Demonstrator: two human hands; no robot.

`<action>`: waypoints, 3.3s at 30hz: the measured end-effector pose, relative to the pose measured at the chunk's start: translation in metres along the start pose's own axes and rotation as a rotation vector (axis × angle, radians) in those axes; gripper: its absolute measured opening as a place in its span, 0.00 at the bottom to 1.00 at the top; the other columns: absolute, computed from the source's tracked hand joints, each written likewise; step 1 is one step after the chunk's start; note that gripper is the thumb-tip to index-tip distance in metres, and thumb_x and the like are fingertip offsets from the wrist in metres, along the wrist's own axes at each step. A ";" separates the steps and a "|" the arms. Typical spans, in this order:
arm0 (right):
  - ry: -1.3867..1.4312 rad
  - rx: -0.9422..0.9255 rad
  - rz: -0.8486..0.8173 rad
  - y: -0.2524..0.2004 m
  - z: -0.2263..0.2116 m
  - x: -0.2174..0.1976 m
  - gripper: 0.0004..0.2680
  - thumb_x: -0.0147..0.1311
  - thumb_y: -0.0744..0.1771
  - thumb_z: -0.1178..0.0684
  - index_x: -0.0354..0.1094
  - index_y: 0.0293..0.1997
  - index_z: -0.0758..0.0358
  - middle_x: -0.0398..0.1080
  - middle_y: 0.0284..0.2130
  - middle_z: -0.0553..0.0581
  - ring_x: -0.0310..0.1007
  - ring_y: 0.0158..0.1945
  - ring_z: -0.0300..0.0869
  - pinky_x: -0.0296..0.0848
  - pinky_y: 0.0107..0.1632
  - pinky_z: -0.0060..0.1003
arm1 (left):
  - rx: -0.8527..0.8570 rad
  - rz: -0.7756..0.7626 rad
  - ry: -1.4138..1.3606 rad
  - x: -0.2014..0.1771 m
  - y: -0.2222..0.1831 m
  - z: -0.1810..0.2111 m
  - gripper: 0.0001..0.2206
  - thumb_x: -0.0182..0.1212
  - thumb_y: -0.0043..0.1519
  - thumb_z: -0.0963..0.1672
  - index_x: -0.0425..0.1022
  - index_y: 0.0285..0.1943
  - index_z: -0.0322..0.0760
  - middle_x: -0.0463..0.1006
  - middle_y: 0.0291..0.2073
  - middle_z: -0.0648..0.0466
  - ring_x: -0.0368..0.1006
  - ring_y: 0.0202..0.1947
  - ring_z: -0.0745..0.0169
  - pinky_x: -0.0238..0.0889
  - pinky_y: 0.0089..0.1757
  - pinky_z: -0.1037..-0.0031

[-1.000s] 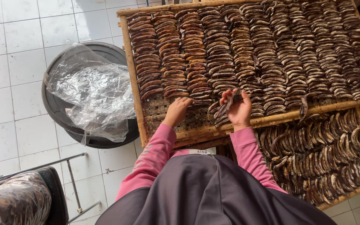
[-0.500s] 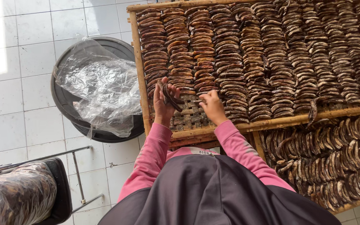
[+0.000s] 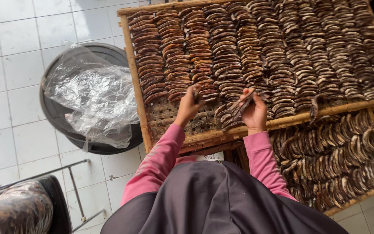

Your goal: The person picks up dried food items from a large tray, places them into a clear plastic bag on a chair, and سپس continues picking up and organizing more items on the tray.

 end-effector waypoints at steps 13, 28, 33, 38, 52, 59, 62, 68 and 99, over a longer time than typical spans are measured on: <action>0.124 0.116 -0.014 -0.016 0.022 -0.042 0.11 0.65 0.68 0.48 0.71 0.49 0.63 0.71 0.31 0.51 0.73 0.37 0.40 0.77 0.46 0.39 | -0.138 -0.041 -0.153 0.048 0.023 -0.045 0.21 0.64 0.62 0.44 0.66 0.64 0.40 0.81 0.40 0.51 0.80 0.39 0.57 0.73 0.40 0.67; -2.258 -0.590 -0.442 0.059 0.151 0.062 0.05 0.60 0.67 0.63 0.73 0.43 0.58 0.68 0.40 0.57 0.76 0.39 0.50 0.76 0.40 0.44 | -0.309 0.310 -1.071 -0.093 -0.024 -0.057 0.29 0.68 0.60 0.40 0.59 0.69 0.41 0.76 0.42 0.54 0.76 0.40 0.62 0.74 0.39 0.74; -1.506 -0.381 -0.273 0.063 0.090 0.042 0.05 0.60 0.67 0.61 0.71 0.44 0.58 0.72 0.40 0.56 0.75 0.40 0.46 0.80 0.43 0.38 | -0.115 0.234 -0.140 -0.079 -0.011 -0.014 0.34 0.74 0.55 0.40 0.59 0.70 0.41 0.75 0.37 0.55 0.76 0.39 0.63 0.74 0.42 0.72; -0.251 0.013 0.118 0.036 0.024 -0.017 0.04 0.58 0.68 0.57 0.71 0.46 0.60 0.75 0.40 0.57 0.76 0.42 0.44 0.77 0.43 0.39 | 0.251 0.059 0.614 -0.027 0.012 0.002 0.28 0.65 0.58 0.39 0.64 0.69 0.42 0.78 0.36 0.49 0.74 0.41 0.50 0.67 0.43 0.60; -1.519 -0.214 -0.102 0.047 0.061 0.025 0.06 0.65 0.65 0.59 0.74 0.43 0.61 0.74 0.32 0.56 0.73 0.34 0.49 0.73 0.36 0.47 | 0.006 0.144 -0.549 -0.075 -0.002 -0.031 0.26 0.59 0.64 0.37 0.59 0.72 0.43 0.72 0.44 0.55 0.72 0.43 0.61 0.71 0.43 0.60; -2.195 -0.679 -0.584 0.056 0.139 0.094 0.07 0.60 0.64 0.64 0.75 0.42 0.59 0.70 0.41 0.56 0.77 0.37 0.51 0.75 0.38 0.45 | -0.297 0.551 -1.557 -0.132 -0.064 -0.097 0.24 0.61 0.63 0.43 0.61 0.69 0.47 0.75 0.46 0.58 0.76 0.45 0.64 0.73 0.49 0.66; -2.038 -0.673 -0.589 0.063 0.134 0.089 0.06 0.60 0.65 0.64 0.74 0.41 0.60 0.72 0.40 0.54 0.78 0.40 0.47 0.77 0.40 0.40 | -0.242 0.536 -1.204 -0.144 -0.071 -0.100 0.28 0.69 0.63 0.41 0.61 0.72 0.45 0.74 0.49 0.57 0.71 0.44 0.66 0.67 0.45 0.71; -1.000 -0.083 -0.155 0.078 0.073 0.038 0.04 0.59 0.70 0.61 0.74 0.47 0.60 0.76 0.39 0.57 0.73 0.37 0.42 0.75 0.37 0.36 | -0.040 0.332 0.006 -0.099 -0.028 -0.048 0.32 0.77 0.54 0.41 0.62 0.66 0.39 0.75 0.52 0.47 0.77 0.48 0.51 0.73 0.45 0.64; -1.663 -0.257 -0.298 0.096 0.120 0.052 0.04 0.59 0.67 0.59 0.71 0.45 0.62 0.73 0.40 0.58 0.75 0.36 0.45 0.76 0.39 0.41 | -0.105 0.598 -0.702 -0.148 -0.039 -0.094 0.38 0.75 0.61 0.37 0.50 0.75 0.39 0.70 0.51 0.53 0.75 0.47 0.56 0.75 0.45 0.66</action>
Point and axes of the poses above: each hand's wrist, its own y-axis towards the middle knuckle, its own x-axis out of the palm, z = x × y, the point moved 9 cm from there along y, towards the middle knuckle
